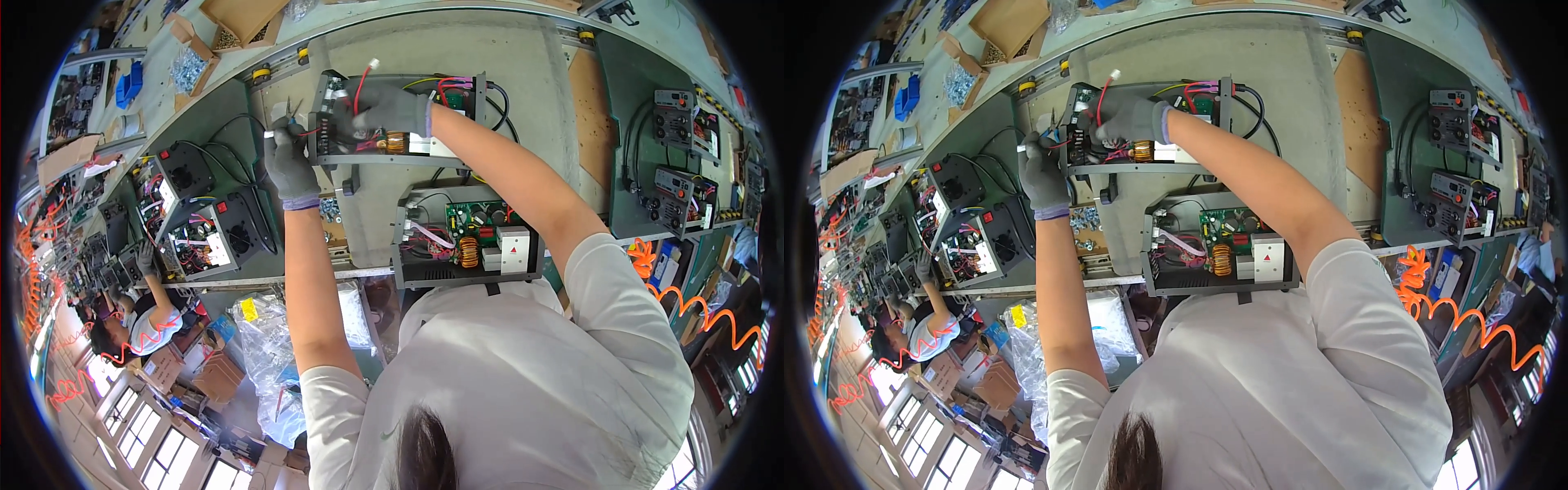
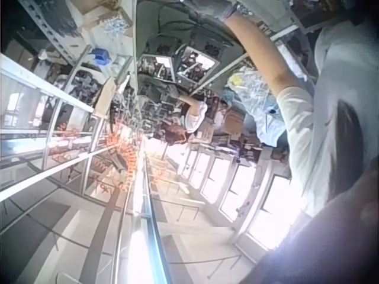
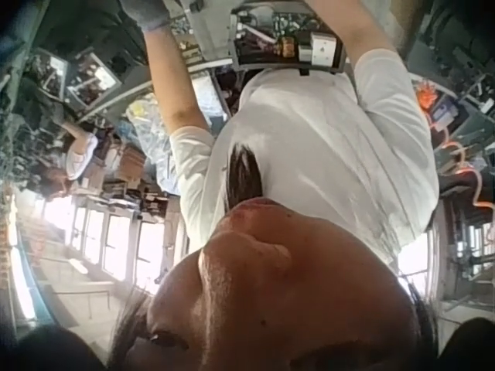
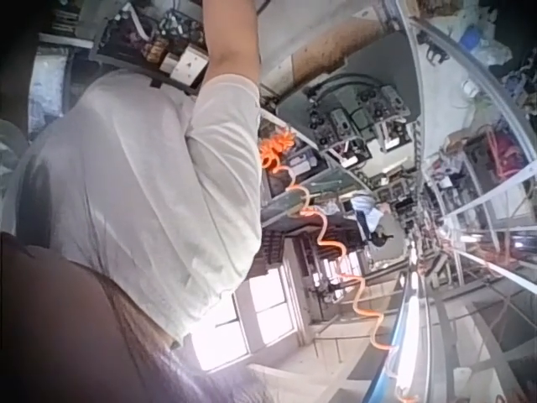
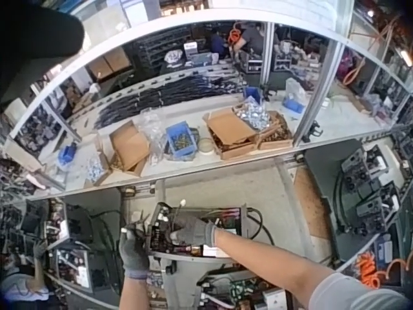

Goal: The recorder is assembling internal components and wiring of a solar inverter unit.

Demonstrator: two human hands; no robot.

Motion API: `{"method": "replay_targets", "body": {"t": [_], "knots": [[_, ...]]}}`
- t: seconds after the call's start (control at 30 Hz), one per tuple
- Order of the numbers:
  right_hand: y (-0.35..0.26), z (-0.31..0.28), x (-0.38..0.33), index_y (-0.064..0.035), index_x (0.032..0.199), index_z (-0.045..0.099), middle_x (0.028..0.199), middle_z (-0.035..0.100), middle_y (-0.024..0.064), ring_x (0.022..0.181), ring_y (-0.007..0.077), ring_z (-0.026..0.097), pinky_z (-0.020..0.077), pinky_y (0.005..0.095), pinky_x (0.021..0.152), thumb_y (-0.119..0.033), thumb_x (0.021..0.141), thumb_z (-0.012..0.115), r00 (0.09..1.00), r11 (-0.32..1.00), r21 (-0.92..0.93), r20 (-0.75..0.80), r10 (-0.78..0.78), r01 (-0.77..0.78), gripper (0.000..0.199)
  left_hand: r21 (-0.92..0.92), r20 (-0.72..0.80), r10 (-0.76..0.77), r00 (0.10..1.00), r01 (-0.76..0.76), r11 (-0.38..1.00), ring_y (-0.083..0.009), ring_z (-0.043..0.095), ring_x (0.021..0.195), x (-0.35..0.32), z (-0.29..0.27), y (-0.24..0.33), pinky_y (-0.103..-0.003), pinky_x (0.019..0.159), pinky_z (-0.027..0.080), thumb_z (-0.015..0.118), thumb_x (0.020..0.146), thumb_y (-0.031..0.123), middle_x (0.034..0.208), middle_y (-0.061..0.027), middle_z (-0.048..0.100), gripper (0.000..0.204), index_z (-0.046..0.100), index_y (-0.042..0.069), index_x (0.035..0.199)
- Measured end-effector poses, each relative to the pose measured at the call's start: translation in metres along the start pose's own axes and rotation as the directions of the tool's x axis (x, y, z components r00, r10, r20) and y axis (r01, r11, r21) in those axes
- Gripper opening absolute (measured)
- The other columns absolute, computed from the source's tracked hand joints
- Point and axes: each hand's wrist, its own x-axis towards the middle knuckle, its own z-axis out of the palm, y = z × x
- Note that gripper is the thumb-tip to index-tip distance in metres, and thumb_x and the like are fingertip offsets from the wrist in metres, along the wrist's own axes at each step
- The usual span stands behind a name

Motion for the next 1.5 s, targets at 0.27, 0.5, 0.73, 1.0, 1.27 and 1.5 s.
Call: {"method": "replay_targets", "body": {"t": [0.27,0.5,0.73,1.0,1.27,1.5], "knots": [[-0.029,-0.026,-0.009,-0.0076,0.122,0.065,0.103,0.070,0.0061,0.094,0.0141,0.065,0.0529,0.0307,0.085,-0.013,0.094,0.062,0.969,0.990,-0.022,-0.207,-0.138,0.136,0.028,0.889,0.367,-0.067,0.928,-0.329,0.319,-0.0235,0.063,0.107,-0.009,0.063,0.020,-0.039,0.102,0.042,0.080,0.074,0.040,0.098,-0.0096,0.073,0.049,0.072,0.008,0.111],[-0.057,-0.019,-0.011,-0.0162,0.120,0.069,0.110,0.068,0.0119,0.102,0.0307,0.067,0.0531,0.0410,0.092,-0.021,0.084,0.068,0.976,0.810,-0.560,-0.207,0.069,-0.176,0.037,0.397,0.355,0.059,0.933,-0.207,0.894,-0.0142,0.063,0.086,0.007,0.031,-0.004,-0.029,0.079,0.051,0.057,0.100,0.020,0.099,-0.0069,0.070,0.025,0.068,0.002,0.114],[-0.037,0.016,-0.005,-0.0212,0.112,0.072,0.115,0.066,0.0114,0.109,0.0341,0.064,0.0515,0.0445,0.092,-0.027,0.086,0.067,0.958,0.507,-0.858,0.074,0.279,-0.082,0.027,0.433,0.270,0.013,0.963,-0.133,0.892,-0.0141,0.063,0.088,-0.003,0.035,0.009,-0.029,0.079,0.050,0.061,0.100,0.024,0.096,-0.0042,0.071,0.027,0.070,0.000,0.106],[-0.004,0.000,-0.015,-0.0128,0.110,0.070,0.110,0.066,0.0137,0.105,0.0330,0.064,0.0505,0.0456,0.090,-0.035,0.093,0.061,0.999,0.800,-0.599,0.019,-0.037,0.041,0.029,0.324,0.085,0.108,0.990,-0.130,0.937,-0.0141,0.064,0.088,-0.021,0.023,0.001,-0.029,0.079,0.050,0.062,0.099,0.025,0.100,-0.0066,0.072,0.033,0.071,-0.003,0.113],[-0.030,0.006,0.001,-0.0124,0.108,0.066,0.103,0.067,0.0125,0.097,0.0338,0.066,0.0519,0.0457,0.085,-0.035,0.096,0.059,0.990,0.737,-0.674,-0.125,-0.059,-0.041,0.027,0.405,0.174,0.159,0.972,-0.218,0.888,-0.0121,0.064,0.089,-0.014,0.016,-0.005,-0.030,0.080,0.052,0.072,0.093,0.029,0.098,-0.0052,0.072,0.035,0.073,0.000,0.114],[-0.063,0.019,0.007,-0.0185,0.115,0.070,0.096,0.072,0.0135,0.094,0.0333,0.069,0.0541,0.0460,0.082,-0.031,0.095,0.055,0.973,0.584,-0.786,-0.096,0.208,-0.202,0.028,0.517,0.154,0.069,0.986,-0.140,0.844,-0.0108,0.061,0.072,-0.014,0.010,-0.010,-0.027,0.067,0.050,0.072,0.092,0.031,0.085,-0.0038,0.070,0.029,0.076,0.004,0.102]]}}
